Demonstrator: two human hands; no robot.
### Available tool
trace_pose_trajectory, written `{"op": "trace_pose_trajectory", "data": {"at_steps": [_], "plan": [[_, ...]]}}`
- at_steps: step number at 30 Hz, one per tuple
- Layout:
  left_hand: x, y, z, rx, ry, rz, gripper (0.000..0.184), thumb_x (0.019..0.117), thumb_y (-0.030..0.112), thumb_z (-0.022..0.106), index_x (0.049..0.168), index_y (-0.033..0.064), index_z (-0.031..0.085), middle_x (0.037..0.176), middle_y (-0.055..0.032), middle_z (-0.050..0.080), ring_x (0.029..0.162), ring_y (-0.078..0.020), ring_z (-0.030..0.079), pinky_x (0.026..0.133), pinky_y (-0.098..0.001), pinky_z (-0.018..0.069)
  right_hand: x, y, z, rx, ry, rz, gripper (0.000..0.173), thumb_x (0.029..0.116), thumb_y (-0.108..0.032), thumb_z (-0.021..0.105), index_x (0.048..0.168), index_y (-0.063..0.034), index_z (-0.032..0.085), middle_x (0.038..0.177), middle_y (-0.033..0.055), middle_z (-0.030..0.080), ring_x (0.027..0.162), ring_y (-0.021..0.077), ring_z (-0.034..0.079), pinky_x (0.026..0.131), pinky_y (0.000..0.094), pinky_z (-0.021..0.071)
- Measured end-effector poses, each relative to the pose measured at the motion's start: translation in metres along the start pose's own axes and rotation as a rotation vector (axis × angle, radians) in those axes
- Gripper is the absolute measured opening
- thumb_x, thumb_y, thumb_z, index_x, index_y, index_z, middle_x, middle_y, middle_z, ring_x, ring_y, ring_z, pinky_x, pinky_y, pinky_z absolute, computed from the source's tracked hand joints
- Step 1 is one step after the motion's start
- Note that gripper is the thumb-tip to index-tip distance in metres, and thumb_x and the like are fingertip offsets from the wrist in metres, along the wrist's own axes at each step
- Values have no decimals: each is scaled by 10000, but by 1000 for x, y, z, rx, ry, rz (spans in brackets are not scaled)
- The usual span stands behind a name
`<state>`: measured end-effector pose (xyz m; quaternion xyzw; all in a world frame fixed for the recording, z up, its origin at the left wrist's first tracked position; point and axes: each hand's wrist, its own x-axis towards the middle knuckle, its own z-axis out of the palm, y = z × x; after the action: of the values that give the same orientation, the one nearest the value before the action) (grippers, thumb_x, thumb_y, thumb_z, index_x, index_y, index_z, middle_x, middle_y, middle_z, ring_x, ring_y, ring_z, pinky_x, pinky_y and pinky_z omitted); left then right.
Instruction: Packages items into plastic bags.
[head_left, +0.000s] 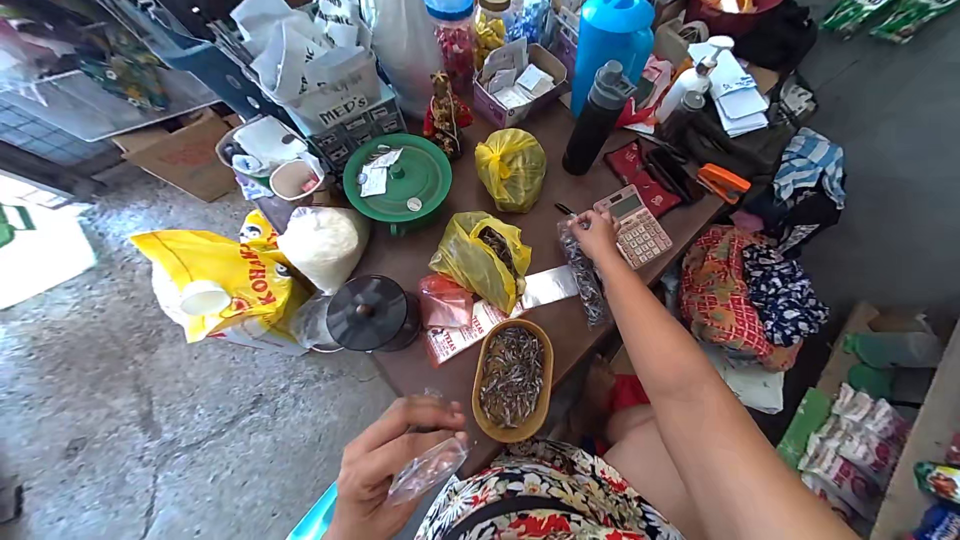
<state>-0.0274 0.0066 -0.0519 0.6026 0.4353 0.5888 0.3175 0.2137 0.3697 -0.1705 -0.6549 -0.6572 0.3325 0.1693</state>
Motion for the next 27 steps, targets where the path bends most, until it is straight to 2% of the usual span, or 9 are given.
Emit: {"op": "trace_pose_trajectory", "data": {"at_steps": [1,3,5,8,11,14,16,22,27], "plan": [[5,2,2,14,-17,25,89,989,210,697,1060,180,742,1144,29,722,1126,-155,687,987,-318,582,-6,1,-8,107,-9,-36,346,986,-259,693,1184,25,677,1541,252,442,1438,417,391,1154,599,325],[19,7,10,-3,-55,59,92,993,207,693,1060,163,738,1144,13,720,1123,-161,685,984,-325,580,-27,-1,-32,315,-50,-83,320,1009,-192,664,1195,65,626,1300,220,627,1202,278,601,1040,451,474],[35,9,23,-42,-88,65,93,1003,228,681,1039,161,734,1138,8,720,1099,-141,690,955,-304,588,-56,-7,-63,426,-54,-101,255,1001,-154,667,1138,56,616,1048,153,650,942,179,615,877,372,516],[63,1,49,-34,-118,44,151,1019,267,657,1019,137,734,1105,15,721,1036,-62,682,900,-240,579,-102,-15,-109,482,-7,-142,174,981,-137,681,1062,3,616,930,51,615,788,68,576,731,260,508],[92,-6,78,-54,-145,-50,181,1011,224,659,1037,85,772,1041,20,733,960,-32,685,875,-233,583,-148,-20,-148,517,50,-244,113,975,-131,688,1032,-55,627,962,14,643,883,59,610,823,273,525],[122,-13,105,-46,-173,-244,162,1002,164,643,1029,61,765,999,11,730,907,-51,691,842,-259,592,-173,-12,-167,559,244,-362,103,964,-132,679,1046,-80,643,999,-19,674,910,41,642,835,258,551],[139,-23,121,-36,-206,-379,209,1037,169,585,1070,54,757,1033,-18,736,936,-86,689,863,-307,580,-178,-2,-165,571,332,-383,107,973,-154,678,1045,-87,635,1044,-12,696,938,40,661,847,256,559],[176,-77,158,-165,-253,-659,330,1108,207,443,1150,0,697,1098,-77,732,946,-125,700,863,-334,588,-178,33,-158,550,449,-373,133,985,-175,672,1066,-74,642,1053,-5,690,979,45,653,893,265,548],[190,-141,183,-273,-61,-968,316,1098,233,486,1220,-29,611,1080,-120,693,899,-163,677,823,-362,577,-183,52,-162,500,476,-404,121,990,-155,644,1061,-62,611,1067,-13,720,1024,28,682,924,243,566]]}}
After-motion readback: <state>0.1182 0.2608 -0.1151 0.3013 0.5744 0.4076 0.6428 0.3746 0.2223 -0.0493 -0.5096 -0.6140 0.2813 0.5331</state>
